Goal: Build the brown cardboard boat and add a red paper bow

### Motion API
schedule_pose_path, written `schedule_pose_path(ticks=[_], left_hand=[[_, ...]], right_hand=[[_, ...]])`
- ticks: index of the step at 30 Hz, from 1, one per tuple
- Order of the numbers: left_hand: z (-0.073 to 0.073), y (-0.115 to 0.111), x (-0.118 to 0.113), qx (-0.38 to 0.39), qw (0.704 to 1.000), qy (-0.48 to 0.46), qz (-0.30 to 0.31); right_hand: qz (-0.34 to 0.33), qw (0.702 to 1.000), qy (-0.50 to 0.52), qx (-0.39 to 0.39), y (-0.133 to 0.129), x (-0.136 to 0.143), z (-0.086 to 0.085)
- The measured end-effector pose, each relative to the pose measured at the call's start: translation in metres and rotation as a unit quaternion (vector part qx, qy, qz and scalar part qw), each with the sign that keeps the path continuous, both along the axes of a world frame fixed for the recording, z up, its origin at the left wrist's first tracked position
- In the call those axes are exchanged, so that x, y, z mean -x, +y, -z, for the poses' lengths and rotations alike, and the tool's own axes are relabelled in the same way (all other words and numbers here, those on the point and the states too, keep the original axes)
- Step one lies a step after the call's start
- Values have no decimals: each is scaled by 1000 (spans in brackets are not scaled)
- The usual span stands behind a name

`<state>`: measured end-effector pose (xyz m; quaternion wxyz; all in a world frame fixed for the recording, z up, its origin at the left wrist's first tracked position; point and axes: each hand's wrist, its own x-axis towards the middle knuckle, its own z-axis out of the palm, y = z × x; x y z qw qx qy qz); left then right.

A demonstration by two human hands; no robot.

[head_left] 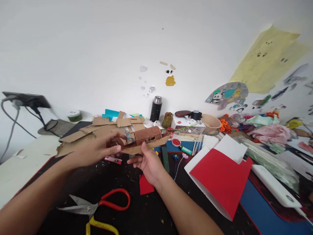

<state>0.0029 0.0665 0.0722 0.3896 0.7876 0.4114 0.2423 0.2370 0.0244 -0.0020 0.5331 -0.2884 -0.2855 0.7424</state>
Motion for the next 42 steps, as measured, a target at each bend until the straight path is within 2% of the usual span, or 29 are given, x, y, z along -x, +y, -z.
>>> schedule_pose_path(ticks=[4,8,13,17,21,26,29,32,37,42], left_hand=[[-5,-8,-10,95,993,-44,48],[-4,-7,-16,145,987,-74,10],[2,-3,-17,164,980,-113,-24],[5,-2,-16,147,980,-123,-44],[3,1,-16,71,987,-132,-59],[-2,0,-11,-83,986,-104,-101],[-3,-4,-7,-227,966,-44,-120],[-2,-6,-5,-336,936,11,-106],[-2,-5,-5,-406,907,63,-87],[-1,-4,-4,-409,907,34,-91]], right_hand=[[13,1000,18,2,1,1,1],[12,1000,23,9,1,2,2],[15,999,25,19,3,4,4],[6,999,23,22,2,6,4],[-7,1000,23,18,0,4,4],[-28,999,18,37,0,-1,-1],[-16,997,25,68,1,-3,-3],[-18,996,27,80,1,-3,-5],[-19,996,23,81,0,-2,-6],[-20,997,20,71,0,-2,-2]])
